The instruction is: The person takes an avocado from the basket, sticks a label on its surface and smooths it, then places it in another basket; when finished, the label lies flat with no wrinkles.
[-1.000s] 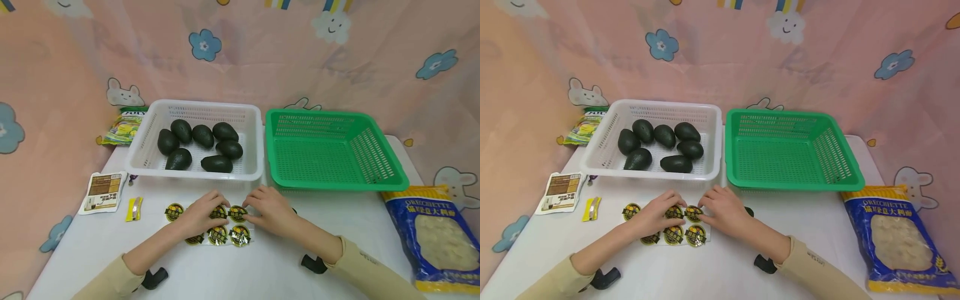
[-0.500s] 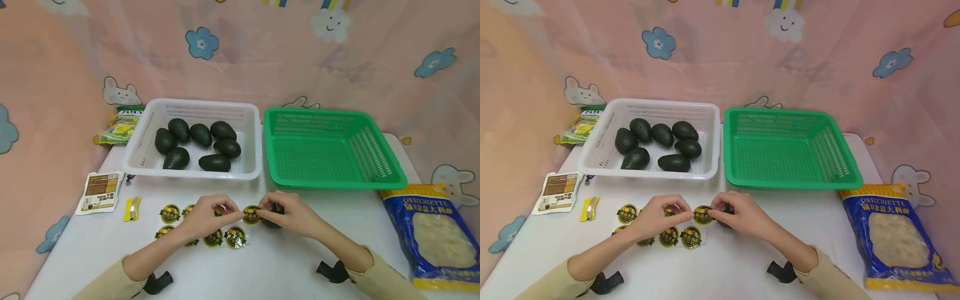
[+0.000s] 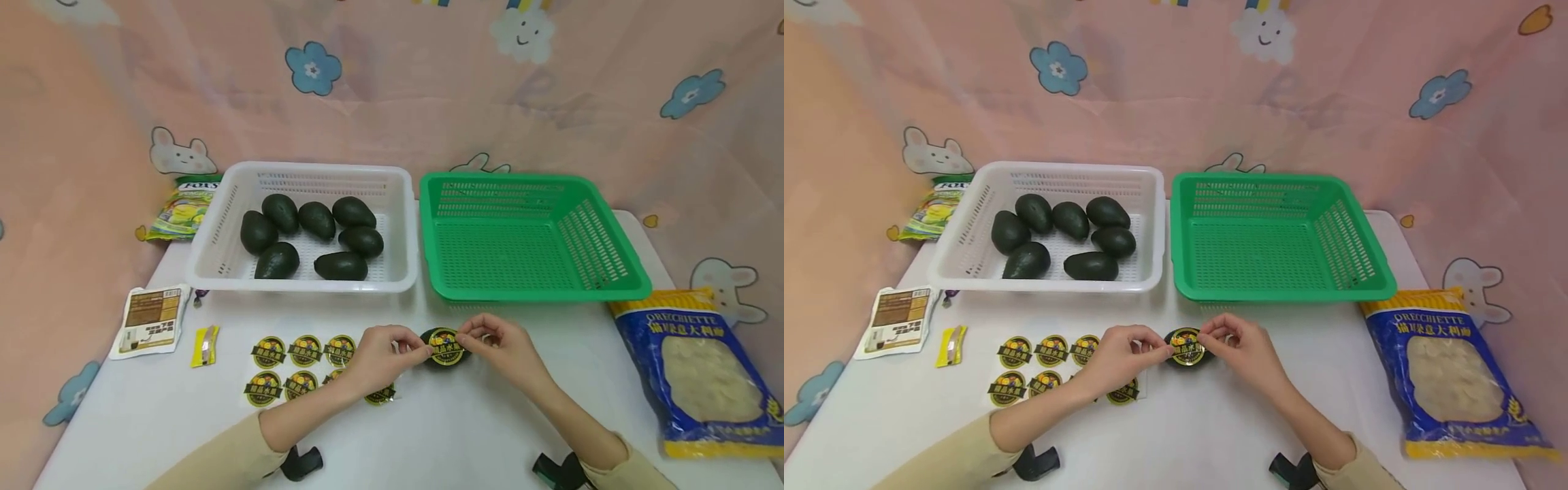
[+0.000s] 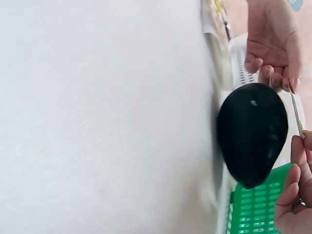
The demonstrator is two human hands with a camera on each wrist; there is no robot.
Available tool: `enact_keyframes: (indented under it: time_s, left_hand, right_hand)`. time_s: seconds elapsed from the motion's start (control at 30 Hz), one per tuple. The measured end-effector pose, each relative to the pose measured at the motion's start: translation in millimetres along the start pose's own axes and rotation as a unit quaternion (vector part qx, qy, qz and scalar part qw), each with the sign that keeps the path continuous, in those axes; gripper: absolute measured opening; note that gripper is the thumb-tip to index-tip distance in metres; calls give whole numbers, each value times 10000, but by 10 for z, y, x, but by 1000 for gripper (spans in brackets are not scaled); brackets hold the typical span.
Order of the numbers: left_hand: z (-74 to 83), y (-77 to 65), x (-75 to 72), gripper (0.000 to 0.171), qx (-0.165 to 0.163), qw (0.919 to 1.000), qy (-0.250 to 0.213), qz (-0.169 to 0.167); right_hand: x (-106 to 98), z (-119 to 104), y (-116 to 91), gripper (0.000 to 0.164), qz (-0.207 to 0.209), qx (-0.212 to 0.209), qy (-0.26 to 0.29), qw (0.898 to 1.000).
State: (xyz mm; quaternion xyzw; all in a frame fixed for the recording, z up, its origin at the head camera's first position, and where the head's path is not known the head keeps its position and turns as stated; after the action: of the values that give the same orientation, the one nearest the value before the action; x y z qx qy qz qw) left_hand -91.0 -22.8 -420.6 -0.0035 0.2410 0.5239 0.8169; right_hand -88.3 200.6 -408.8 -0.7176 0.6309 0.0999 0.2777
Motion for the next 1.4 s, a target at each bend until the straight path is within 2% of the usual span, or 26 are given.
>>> enact_keyframes:
  time_s: [0.1, 0.2, 0.3, 0.4, 0.5, 0.53, 0.6, 0.67, 0.8, 0.87, 0.93, 1.03, 1.13, 1.23, 1.33, 1.4]
  left_hand:
    - [-43, 31, 30, 13, 86, 9997, 223, -105]
    - [-63, 60, 23, 13, 112, 9985, 518, -159]
    - [-49, 88, -3, 10, 496, 9933, 1032, -161]
    - [-12, 110, -22, 7, 1255, 9782, 1637, -254]
    - [3, 128, -24, 24, 1980, 9549, 2162, -476]
    - [0, 134, -23, 28, 2128, 9478, 2311, -548]
    - [-21, 139, -24, 34, 2274, 9396, 2475, -652]
    - [-49, 140, -27, 38, 2281, 9395, 2458, -695]
    - [-101, 142, -25, 41, 2078, 9546, 2002, -740]
    - [-108, 155, -16, 43, 2012, 9596, 1781, -838]
    - [-103, 181, -3, 46, 1981, 9616, 1621, -989]
    - [-91, 227, 28, 61, 1896, 9569, 1683, -1418]
    - [-93, 257, 57, 74, 1822, 9441, 1954, -1933]
    - [-109, 257, 76, 72, 1835, 9351, 2069, -2215]
    - [-107, 226, 72, 66, 1968, 9375, 1890, -2160]
    - [-88, 192, 51, 65, 2088, 9412, 1639, -2091]
  right_hand:
    - [30, 60, 10, 7, 494, -503, -393, 9967]
    - [46, 86, 34, 14, 909, -1116, -713, 9870]
    - [46, 93, 69, 19, 1130, -1846, -904, 9721]
    - [43, 101, 96, 23, 875, -2398, -856, 9631]
    - [49, 109, 103, 27, 404, -2615, -746, 9615]
    - [52, 109, 101, 27, 276, -2620, -740, 9618]
    - [61, 105, 97, 26, 94, -2613, -796, 9619]
    - [73, 98, 97, 27, -39, -2529, -883, 9635]
    - [71, 89, 104, 33, -257, -2135, -1031, 9711]
    - [45, 86, 101, 32, -328, -1718, -953, 9800]
    - [2, 95, 94, 30, -416, -1105, -654, 9908]
    - [-77, 119, 73, 36, -490, -179, 86, 9986]
    - [-142, 133, 73, 44, -541, 436, 862, 9939]
    - [-168, 116, 99, 47, -524, 729, 1408, 9860]
    - [-162, 91, 132, 46, -477, 1085, 1963, 9734]
    - [-142, 75, 153, 43, -432, 1311, 2379, 9614]
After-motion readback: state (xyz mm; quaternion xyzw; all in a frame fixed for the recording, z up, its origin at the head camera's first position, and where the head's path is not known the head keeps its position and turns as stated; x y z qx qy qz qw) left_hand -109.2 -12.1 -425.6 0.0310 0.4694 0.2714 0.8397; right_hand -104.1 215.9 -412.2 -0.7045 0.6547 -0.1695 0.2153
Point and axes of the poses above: each hand's wrist, its own y-axis towards the middle knuckle, its own x-axis out of the palm, z = x × y, the point moved 2 cm from there along y, towards the middle knuckle, and after that the axes turned 15 degrees about x, right-handed, at the moved point
